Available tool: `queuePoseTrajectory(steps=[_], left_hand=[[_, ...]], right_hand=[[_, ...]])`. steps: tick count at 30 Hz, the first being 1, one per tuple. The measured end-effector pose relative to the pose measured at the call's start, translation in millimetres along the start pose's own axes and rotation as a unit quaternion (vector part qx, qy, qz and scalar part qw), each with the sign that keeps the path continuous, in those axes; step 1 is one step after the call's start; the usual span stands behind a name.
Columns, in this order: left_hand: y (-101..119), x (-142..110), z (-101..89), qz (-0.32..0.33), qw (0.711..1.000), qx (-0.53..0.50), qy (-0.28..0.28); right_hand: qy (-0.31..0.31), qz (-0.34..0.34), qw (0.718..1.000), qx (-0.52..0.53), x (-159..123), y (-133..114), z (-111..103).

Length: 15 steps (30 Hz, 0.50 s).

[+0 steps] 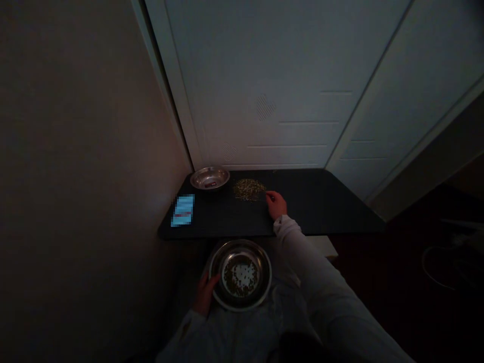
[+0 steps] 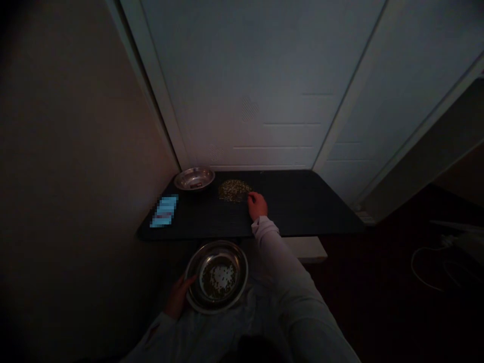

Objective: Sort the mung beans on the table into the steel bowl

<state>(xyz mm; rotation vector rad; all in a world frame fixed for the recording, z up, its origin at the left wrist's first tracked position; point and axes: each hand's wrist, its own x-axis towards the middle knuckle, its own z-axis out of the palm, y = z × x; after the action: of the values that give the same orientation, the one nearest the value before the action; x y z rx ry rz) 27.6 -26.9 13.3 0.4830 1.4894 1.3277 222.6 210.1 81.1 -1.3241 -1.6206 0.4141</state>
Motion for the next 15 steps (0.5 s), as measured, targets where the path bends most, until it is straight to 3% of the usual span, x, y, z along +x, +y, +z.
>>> queuePoseTrajectory(steps=[15], left_hand=[[-3.8, 2.5, -2.5, -0.002, 1.000, -0.008, 0.002]], right_hand=[[-0.020, 0.016, 1.000, 0.018, -4.4, -9.1, -4.5]])
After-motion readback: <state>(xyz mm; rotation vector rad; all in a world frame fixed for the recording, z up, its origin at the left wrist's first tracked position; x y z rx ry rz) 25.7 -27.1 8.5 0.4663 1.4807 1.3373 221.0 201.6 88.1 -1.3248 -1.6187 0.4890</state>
